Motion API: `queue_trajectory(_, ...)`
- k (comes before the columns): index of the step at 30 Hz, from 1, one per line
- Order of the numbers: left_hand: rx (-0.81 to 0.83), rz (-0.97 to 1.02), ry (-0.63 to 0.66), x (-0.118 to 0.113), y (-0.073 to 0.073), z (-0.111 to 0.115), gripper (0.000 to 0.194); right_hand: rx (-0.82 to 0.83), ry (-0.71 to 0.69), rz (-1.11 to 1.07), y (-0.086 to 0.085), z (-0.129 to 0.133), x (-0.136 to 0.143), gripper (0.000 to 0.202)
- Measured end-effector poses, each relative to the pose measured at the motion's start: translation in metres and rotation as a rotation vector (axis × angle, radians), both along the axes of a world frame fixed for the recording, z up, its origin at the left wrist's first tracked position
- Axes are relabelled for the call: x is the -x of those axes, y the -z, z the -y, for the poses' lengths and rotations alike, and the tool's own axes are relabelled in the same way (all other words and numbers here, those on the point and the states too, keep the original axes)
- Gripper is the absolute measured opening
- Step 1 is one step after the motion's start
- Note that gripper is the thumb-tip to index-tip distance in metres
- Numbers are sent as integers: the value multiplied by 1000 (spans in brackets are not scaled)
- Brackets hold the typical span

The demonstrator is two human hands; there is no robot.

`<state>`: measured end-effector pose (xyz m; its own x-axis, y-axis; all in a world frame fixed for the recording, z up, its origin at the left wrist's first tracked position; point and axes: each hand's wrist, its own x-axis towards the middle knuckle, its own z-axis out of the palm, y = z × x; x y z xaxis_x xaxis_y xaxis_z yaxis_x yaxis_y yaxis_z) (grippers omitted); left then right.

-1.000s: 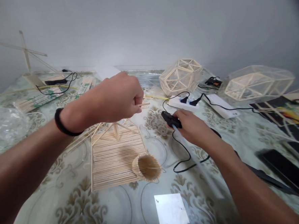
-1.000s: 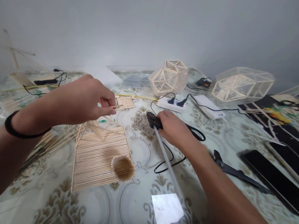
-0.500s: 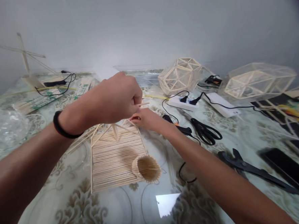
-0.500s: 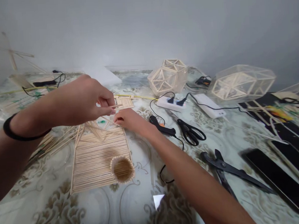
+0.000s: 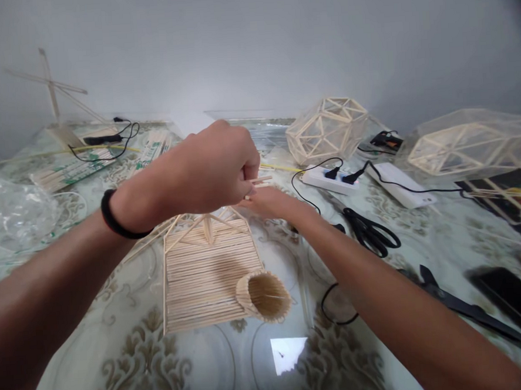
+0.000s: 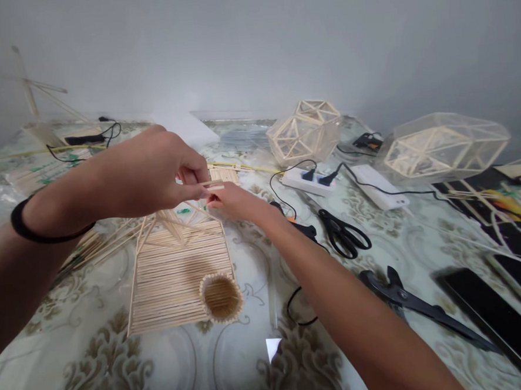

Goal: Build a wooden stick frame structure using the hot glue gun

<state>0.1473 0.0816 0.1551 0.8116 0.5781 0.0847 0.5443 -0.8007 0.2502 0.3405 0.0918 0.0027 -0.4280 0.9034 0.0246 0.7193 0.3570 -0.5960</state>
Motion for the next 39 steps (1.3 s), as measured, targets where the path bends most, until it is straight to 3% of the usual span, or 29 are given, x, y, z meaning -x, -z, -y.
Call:
queue_trajectory(7, -19, -53, -41, -5, -3, 3, 15, -52, 221, -260, -35, 22, -47, 16)
queue_trajectory(16, -43, -58, -44, -3, -3, 3, 17, 22, 229, -405, -27, 21, -31, 19)
queue_trajectory(24, -28, -72, -39, -4, -4, 2, 17, -97, 356, -490, -70, 46, -48, 12)
queue_trajectory(30, -17, -62, -47, -5, -6, 4, 15, -92, 326, -579, -72, 52, -42, 11)
queue_trajectory(39, -9, -53, -34, -5, -5, 5, 15, -190, 388, -551, -98, 71, -36, 5)
